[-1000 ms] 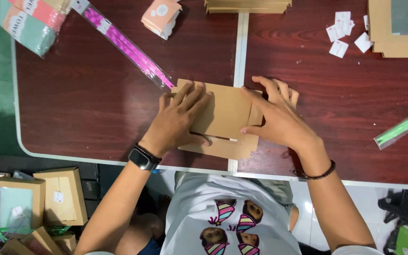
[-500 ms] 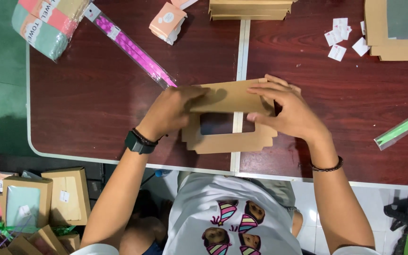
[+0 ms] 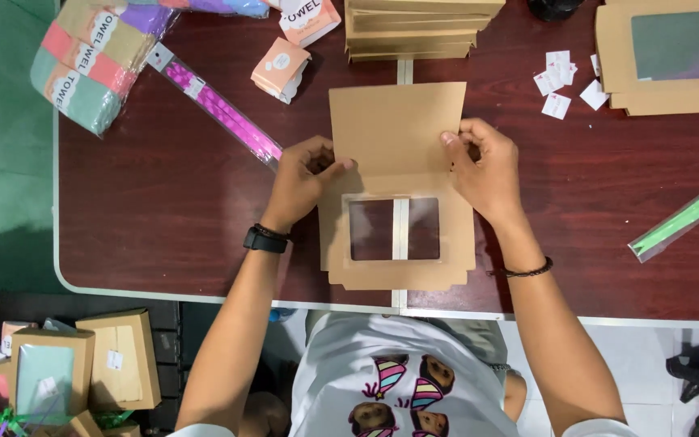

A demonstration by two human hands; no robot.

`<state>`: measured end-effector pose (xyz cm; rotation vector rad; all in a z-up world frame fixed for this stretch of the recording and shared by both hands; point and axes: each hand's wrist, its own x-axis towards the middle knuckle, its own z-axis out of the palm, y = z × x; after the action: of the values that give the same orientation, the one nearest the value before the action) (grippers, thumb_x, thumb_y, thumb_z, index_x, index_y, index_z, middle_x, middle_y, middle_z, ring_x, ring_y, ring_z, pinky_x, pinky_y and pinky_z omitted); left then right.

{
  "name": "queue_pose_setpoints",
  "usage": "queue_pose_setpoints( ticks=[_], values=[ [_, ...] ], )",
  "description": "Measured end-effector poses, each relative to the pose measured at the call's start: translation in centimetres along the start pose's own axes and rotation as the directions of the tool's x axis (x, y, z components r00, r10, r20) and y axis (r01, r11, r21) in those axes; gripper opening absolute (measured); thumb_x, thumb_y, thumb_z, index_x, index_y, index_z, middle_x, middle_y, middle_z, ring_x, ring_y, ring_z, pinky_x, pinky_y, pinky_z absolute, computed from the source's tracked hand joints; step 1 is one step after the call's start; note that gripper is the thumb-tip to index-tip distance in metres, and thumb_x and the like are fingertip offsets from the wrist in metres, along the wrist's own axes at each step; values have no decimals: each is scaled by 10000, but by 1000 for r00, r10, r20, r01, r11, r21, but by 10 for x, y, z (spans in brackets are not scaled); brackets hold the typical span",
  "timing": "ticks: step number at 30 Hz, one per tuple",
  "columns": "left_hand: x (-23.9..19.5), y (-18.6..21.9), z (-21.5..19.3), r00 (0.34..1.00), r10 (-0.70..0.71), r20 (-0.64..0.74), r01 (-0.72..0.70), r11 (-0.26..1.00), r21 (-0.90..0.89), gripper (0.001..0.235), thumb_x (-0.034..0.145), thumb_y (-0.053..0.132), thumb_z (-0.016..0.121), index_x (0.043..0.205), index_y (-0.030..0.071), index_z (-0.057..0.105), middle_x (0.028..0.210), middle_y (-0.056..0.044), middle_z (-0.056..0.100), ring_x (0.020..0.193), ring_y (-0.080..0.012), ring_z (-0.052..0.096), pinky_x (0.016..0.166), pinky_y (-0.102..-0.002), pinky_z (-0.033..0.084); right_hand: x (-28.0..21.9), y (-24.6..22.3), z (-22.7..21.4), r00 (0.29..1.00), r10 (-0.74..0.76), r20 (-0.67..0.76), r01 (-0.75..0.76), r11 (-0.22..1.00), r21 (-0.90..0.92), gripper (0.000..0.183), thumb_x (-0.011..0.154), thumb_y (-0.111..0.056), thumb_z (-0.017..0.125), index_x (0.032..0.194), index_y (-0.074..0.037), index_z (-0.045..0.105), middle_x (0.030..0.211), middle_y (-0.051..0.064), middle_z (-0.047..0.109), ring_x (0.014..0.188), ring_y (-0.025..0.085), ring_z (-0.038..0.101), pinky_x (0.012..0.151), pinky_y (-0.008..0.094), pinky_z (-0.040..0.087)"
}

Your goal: The person assembles flat cardboard boxes by folding the flaps and tucking the tabs into slots to form the box structure. They handle multiple boxes, folding the sides and securing the corners to create a finished package with a clear window.

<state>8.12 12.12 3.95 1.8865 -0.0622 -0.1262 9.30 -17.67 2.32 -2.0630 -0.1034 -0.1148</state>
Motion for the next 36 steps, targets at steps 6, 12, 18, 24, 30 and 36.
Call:
queue_pose_setpoints(
  ticks=[6,12,18,24,30,36],
  values=[
    [5,-12,6,987,-73,-142,29,956,-293,58,951,107,746,988,70,720,770,-37,668,738,-109,641,669,-261,560,-3,-24,-8,987,113,112,-134,971,199,377,933,-48,774,1288,-51,645,976,114,730,787,148,658,696,311,562],
    [-2,-1,9,969,-139,-206,32,892,-450,199,952,131,734,1126,44,690,879,-62,708,787,-132,687,695,-273,609,-8,-21,-12,959,260,114,-279,935,217,549,805,22,801,1327,-14,635,1026,146,732,923,198,731,764,312,612],
    [-30,-11,10,982,-186,-27,98,631,-769,353,974,21,592,1316,-60,628,1120,-199,742,957,-253,760,836,-367,647,-15,-16,-3,951,289,-112,-273,952,138,272,822,-63,819,1083,-70,740,953,73,768,870,79,691,745,256,570],
    [-35,-25,4,978,-205,42,150,546,-824,409,964,-29,578,1366,-103,577,1188,-270,715,1004,-333,748,850,-430,648,-19,-25,1,984,141,-109,-135,989,60,193,846,-42,828,1003,-154,815,1016,23,779,964,112,706,892,268,529],
    [-17,-72,20,958,-280,53,241,696,-676,399,880,-45,712,1276,-45,666,966,-173,777,842,-299,773,714,-418,660,-18,-33,-9,950,312,26,-310,924,225,173,882,-74,720,1029,-142,780,956,5,768,857,43,660,801,237,556],
    [-13,-39,21,959,-283,-3,221,755,-618,399,844,-31,767,1234,-51,684,900,-155,782,787,-281,774,664,-420,654,-19,-30,-6,944,323,66,-326,886,330,217,828,19,734,1027,-41,670,850,53,749,798,50,640,710,175,524]
  ],
)
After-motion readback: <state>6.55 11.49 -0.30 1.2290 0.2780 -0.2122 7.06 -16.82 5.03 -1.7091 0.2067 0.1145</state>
